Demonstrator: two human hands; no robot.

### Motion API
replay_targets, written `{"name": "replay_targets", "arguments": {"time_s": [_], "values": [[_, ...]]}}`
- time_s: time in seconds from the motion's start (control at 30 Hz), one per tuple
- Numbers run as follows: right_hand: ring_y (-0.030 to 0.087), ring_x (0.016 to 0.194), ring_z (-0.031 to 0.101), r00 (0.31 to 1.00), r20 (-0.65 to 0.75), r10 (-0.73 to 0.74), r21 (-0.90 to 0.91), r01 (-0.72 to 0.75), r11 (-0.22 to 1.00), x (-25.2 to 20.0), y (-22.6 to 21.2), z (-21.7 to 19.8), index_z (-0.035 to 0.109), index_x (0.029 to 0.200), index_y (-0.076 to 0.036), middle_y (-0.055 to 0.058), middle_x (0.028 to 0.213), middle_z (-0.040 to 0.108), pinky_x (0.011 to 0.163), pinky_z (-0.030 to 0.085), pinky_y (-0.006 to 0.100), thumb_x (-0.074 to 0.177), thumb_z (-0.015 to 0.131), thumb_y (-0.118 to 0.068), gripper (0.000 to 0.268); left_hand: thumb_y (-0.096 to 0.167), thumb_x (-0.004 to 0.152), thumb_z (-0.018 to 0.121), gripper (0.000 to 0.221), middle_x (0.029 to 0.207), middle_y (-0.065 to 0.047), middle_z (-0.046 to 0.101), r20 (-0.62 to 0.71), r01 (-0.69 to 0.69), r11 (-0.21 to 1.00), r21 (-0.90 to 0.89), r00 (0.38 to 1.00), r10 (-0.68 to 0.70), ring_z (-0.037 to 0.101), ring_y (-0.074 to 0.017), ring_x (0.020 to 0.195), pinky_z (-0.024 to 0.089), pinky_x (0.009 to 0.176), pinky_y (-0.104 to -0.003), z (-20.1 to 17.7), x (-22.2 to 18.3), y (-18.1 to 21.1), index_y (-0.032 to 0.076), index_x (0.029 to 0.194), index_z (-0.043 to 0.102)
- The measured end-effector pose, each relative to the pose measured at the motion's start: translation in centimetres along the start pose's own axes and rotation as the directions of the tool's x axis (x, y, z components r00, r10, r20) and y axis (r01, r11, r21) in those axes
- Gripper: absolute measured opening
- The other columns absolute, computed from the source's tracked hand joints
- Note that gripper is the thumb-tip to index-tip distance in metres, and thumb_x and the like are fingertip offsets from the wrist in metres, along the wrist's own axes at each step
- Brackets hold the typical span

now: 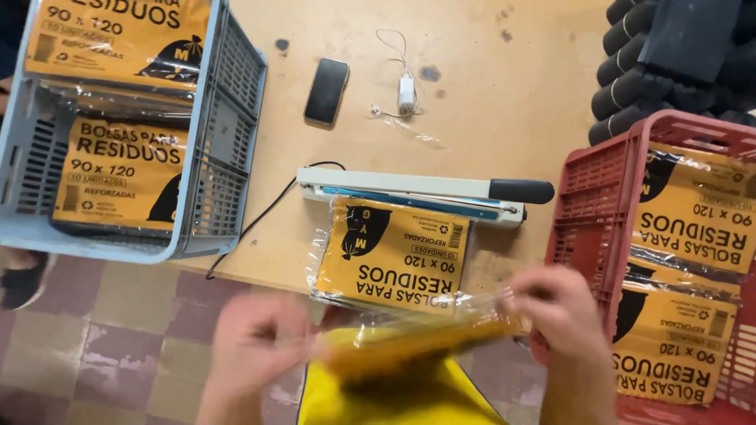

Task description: The person is sealing plastic trash bags using a manual impulse heat sealer and placing them into a collection basket.

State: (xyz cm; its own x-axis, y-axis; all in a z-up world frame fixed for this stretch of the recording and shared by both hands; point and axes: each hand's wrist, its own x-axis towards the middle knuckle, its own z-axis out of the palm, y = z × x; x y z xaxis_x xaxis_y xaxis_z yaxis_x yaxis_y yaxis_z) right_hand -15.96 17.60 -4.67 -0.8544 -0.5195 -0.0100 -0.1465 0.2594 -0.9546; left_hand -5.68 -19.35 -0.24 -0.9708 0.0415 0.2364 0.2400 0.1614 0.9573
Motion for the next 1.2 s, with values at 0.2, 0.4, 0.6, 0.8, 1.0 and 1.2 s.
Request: {"name": "replay_targets", "arguments": {"time_s": [0.2, 0.4, 0.6, 0.8, 1.0, 1.2], "values": [[0.009, 0.067, 0.067, 0.754, -0.309, 0.579, 0.403, -0.448, 0.798, 6.6, 16.2, 5.9, 0.078, 0.094, -0.005, 0.004, 0.074, 0.072, 0.060, 0.057, 0.022, 0.078, 0.085, -0.006, 0.017, 0.003, 0.063, 0.094, 0.024, 0.060, -0.008, 0.067, -0.170, 0.586, 0.786, -0.196, 0.769, -0.616, 0.060, -0.0141, 0.055, 0.050, 0.054, -0.028, 1.1, 7.1, -14.7, 0.001, 0.073, 0.073], [0.015, 0.084, 0.070, 0.497, -0.474, 0.727, 0.434, -0.587, 0.684, 9.1, 19.6, 11.1, 0.082, 0.093, -0.015, 0.006, 0.086, 0.076, 0.066, 0.054, 0.031, 0.082, 0.086, -0.014, 0.011, 0.007, 0.081, 0.084, 0.012, 0.062, -0.003, 0.063, -0.204, 0.686, 0.581, -0.437, 0.554, -0.807, 0.059, -0.0090, 0.051, 0.049, 0.049, -0.021, 3.8, 7.5, -25.4, 0.003, 0.084, 0.072], [0.012, 0.066, 0.071, 0.222, -0.607, 0.763, 0.561, -0.561, 0.609, 9.4, 21.6, 11.6, 0.076, 0.097, -0.021, 0.004, 0.080, 0.077, 0.053, 0.056, 0.027, 0.088, 0.078, -0.023, 0.009, 0.018, 0.089, 0.072, 0.013, 0.061, -0.006, 0.064, -0.348, 0.732, 0.438, -0.522, 0.286, -0.893, 0.064, -0.0123, 0.047, 0.050, 0.044, -0.022, 5.1, 5.0, -31.9, 0.010, 0.081, 0.066], [0.017, 0.087, 0.074, 0.243, -0.636, 0.733, 0.488, -0.609, 0.625, 6.5, 18.9, 13.2, 0.071, 0.106, -0.016, 0.007, 0.100, 0.077, 0.074, 0.052, 0.031, 0.095, 0.075, -0.027, 0.015, 0.042, 0.082, 0.084, 0.022, 0.073, 0.000, 0.073, -0.268, 0.868, 0.400, -0.293, 0.328, -0.906, 0.069, -0.0116, 0.069, 0.056, 0.063, -0.026, 6.1, 4.6, -28.5, 0.021, 0.087, 0.079], [0.016, 0.086, 0.069, 0.325, -0.685, 0.652, 0.252, -0.735, 0.630, 6.1, 22.5, 12.8, 0.082, 0.094, -0.017, 0.005, 0.084, 0.076, 0.074, 0.052, 0.033, 0.084, 0.085, -0.025, 0.013, 0.031, 0.081, 0.078, 0.015, 0.076, -0.003, 0.074, -0.407, 0.863, 0.422, -0.278, 0.292, -0.866, 0.066, -0.0149, 0.077, 0.055, 0.072, -0.032, 6.4, 5.9, -29.4, 0.018, 0.087, 0.081], [0.006, 0.069, 0.064, 0.215, -0.697, 0.684, 0.319, -0.761, 0.564, 8.8, 23.3, 11.8, 0.080, 0.084, -0.030, -0.010, 0.073, 0.071, 0.068, 0.054, 0.026, 0.084, 0.082, -0.032, 0.003, 0.037, 0.080, 0.081, 0.023, 0.088, -0.002, 0.078, -0.452, 0.872, 0.405, -0.275, 0.255, -0.855, 0.072, -0.0186, 0.091, 0.055, 0.081, -0.036, 7.0, 7.6, -28.1, 0.018, 0.093, 0.082]]}}
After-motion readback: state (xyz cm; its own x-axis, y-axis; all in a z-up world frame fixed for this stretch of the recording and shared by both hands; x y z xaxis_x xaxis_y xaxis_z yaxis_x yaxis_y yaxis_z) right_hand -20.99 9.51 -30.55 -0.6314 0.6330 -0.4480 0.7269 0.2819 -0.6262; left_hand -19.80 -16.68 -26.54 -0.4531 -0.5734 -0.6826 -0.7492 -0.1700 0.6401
